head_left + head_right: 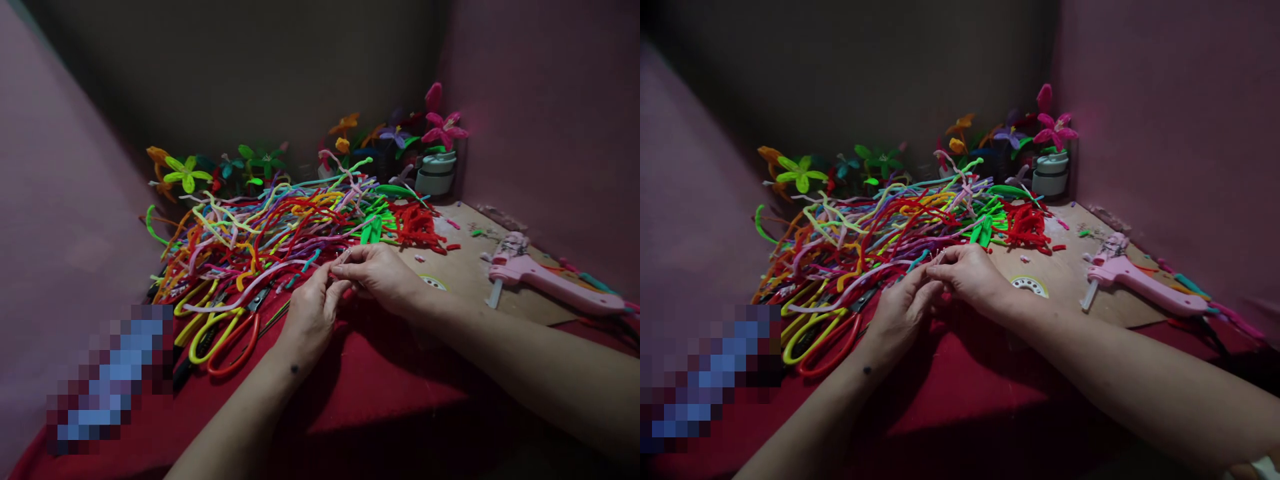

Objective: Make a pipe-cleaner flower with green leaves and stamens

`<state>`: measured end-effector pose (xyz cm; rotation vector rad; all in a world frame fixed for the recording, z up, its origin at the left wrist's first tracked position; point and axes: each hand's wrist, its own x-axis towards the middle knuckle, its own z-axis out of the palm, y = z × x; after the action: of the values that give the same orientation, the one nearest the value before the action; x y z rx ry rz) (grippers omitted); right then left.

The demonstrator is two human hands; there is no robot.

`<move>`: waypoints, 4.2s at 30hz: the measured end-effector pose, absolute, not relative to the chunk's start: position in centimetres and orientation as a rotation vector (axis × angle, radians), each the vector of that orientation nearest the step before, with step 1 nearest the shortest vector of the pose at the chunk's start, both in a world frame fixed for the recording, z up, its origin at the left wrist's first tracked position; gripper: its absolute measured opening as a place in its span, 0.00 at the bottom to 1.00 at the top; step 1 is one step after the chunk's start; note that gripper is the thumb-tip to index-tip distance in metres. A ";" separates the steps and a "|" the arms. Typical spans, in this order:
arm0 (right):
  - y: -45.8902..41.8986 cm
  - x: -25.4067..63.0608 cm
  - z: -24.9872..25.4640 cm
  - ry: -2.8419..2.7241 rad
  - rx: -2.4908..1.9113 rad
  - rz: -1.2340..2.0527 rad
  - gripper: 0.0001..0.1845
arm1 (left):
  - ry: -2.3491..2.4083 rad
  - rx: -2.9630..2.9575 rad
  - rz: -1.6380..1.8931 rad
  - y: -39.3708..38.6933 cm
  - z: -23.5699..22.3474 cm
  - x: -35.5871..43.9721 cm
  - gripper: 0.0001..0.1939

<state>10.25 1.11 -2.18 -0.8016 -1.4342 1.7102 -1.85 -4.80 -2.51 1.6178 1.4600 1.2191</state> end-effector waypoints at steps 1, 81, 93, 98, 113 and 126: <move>1.1 10.3 -2.2 -1.435 -0.792 1.708 0.07 | 1.512 1.668 1.245 -4.8 -2.6 -1.9 0.09; 0.7 10.0 -2.8 -1.268 -0.494 2.359 0.06 | 1.145 1.045 1.341 -4.9 -0.4 -4.2 0.08; 0.6 10.1 -2.8 -1.255 -0.485 2.373 0.06 | 1.187 1.140 1.308 -5.1 -0.2 -3.9 0.10; 0.8 10.0 -2.8 -1.117 -0.590 2.224 0.04 | 1.334 1.173 1.483 -5.2 -0.2 -3.9 0.10; 1.0 9.6 -2.9 -0.943 -0.577 2.089 0.05 | 1.508 1.409 1.101 -5.4 -0.8 -2.5 0.09; 1.0 9.7 -3.3 -0.903 -0.548 2.123 0.06 | 1.376 1.275 1.172 -5.5 -0.3 -2.2 0.09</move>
<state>9.70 1.02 -3.29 -0.5481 -0.9034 2.1231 -2.15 -5.52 -0.35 1.2748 1.3758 1.1718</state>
